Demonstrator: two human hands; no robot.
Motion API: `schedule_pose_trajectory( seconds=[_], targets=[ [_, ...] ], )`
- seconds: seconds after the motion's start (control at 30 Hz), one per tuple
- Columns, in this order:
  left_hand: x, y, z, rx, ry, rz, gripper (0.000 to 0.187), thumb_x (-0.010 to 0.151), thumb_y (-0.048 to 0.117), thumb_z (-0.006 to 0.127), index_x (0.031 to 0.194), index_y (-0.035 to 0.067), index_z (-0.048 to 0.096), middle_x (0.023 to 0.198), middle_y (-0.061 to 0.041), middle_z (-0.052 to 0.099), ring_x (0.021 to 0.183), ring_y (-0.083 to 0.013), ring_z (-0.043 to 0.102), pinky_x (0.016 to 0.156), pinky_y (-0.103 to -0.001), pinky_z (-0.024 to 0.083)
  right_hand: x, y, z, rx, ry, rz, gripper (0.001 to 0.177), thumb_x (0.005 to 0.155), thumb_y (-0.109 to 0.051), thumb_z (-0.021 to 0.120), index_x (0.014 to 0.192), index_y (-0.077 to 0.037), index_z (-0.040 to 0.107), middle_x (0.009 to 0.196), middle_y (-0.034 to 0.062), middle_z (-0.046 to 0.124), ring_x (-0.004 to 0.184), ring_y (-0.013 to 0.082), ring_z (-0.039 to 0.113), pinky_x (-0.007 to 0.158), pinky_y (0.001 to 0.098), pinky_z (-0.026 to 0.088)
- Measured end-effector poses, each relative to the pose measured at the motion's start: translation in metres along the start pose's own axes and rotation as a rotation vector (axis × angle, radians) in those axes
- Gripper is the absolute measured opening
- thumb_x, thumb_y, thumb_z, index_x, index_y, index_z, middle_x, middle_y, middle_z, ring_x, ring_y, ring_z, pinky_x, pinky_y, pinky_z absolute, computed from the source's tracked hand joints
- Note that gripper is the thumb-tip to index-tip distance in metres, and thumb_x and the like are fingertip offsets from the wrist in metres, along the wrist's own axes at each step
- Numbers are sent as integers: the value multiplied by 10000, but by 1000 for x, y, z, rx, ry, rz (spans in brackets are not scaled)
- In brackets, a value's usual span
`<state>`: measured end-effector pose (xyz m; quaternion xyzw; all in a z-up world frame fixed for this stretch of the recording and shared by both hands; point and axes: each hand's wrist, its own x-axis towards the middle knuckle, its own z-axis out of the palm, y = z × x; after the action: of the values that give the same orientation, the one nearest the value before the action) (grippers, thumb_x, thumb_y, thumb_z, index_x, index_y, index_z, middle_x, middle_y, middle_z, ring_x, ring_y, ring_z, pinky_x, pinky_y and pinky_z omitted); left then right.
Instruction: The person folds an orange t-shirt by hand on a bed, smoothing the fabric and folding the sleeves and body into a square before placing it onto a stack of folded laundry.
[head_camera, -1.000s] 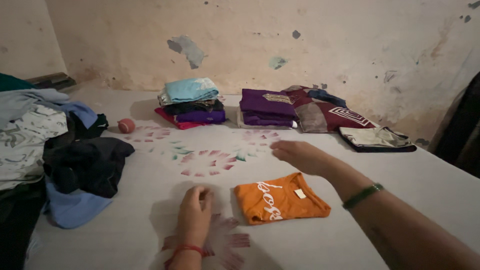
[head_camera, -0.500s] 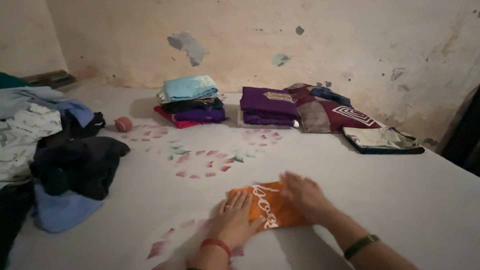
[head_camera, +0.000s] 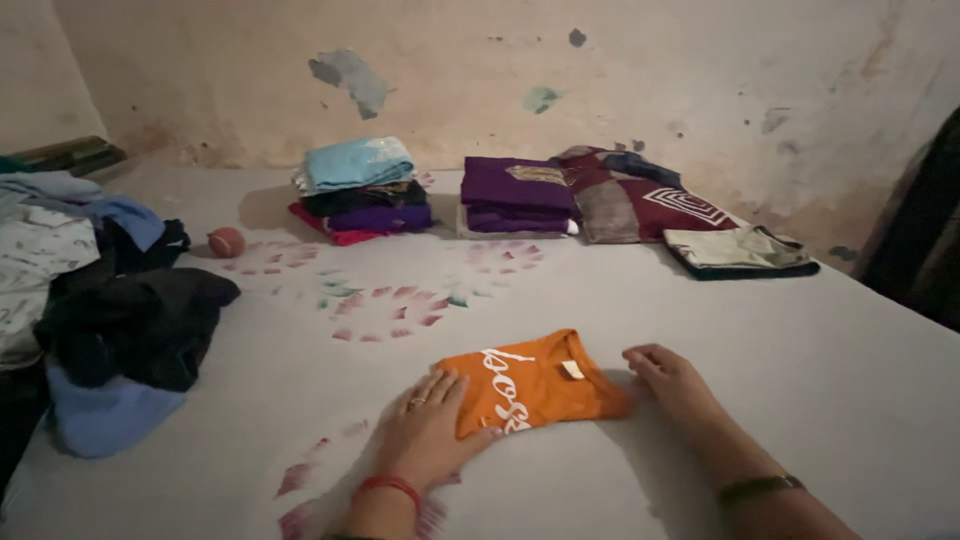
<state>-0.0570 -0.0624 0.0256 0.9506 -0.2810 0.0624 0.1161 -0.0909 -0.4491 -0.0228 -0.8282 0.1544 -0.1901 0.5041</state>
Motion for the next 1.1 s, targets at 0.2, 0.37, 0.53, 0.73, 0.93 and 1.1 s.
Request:
schedule_pose_trajectory(
  seconds=[0.2,0.37,0.53,0.73,0.93,1.1],
  targets=[
    [-3,-2,6,-123,69,1,792,872,651,598,1487,166,476,1580,-45,418,1473,-193,361,1204,-363,278,-52,-48,-16,-226,-241,152,342,947,-320,673,1157,-68,770,1011,92,756,871,165,650,788,319,545],
    [-2,-7,16,-94,132,31,702,910,599,543,1471,181,498,1563,-6,453,1462,-180,383,1188,-383,291,-67,-79,-12,-318,-310,78,289,896,-242,737,1143,-91,737,1041,13,747,911,114,658,833,289,540],
    [-1,-6,17,-31,129,40,691,920,608,526,1468,187,494,1554,16,456,1482,-195,349,1204,-380,268,-64,-66,-12,-103,-217,85,227,936,-196,677,1133,-89,707,966,60,711,840,156,640,777,327,550],
    [5,-13,23,-132,185,-16,757,864,555,621,1490,146,508,1617,-120,396,1383,-293,419,1109,-428,357,-51,-48,-5,-65,-217,53,250,944,-213,619,1117,-67,728,894,33,749,795,147,664,740,301,533],
    [39,-23,24,-468,213,-493,553,865,499,672,1180,45,699,1190,-189,733,1120,-361,685,947,-465,544,-52,-56,5,-83,-176,176,516,1015,-477,490,1117,-37,739,875,79,721,776,178,622,743,314,522],
    [69,-34,33,-565,12,-410,339,783,332,753,979,57,779,979,-194,765,932,-301,725,845,-394,541,-55,-56,9,-117,-169,98,539,984,-486,519,1093,-15,758,905,70,745,801,176,638,761,325,522]
  ],
)
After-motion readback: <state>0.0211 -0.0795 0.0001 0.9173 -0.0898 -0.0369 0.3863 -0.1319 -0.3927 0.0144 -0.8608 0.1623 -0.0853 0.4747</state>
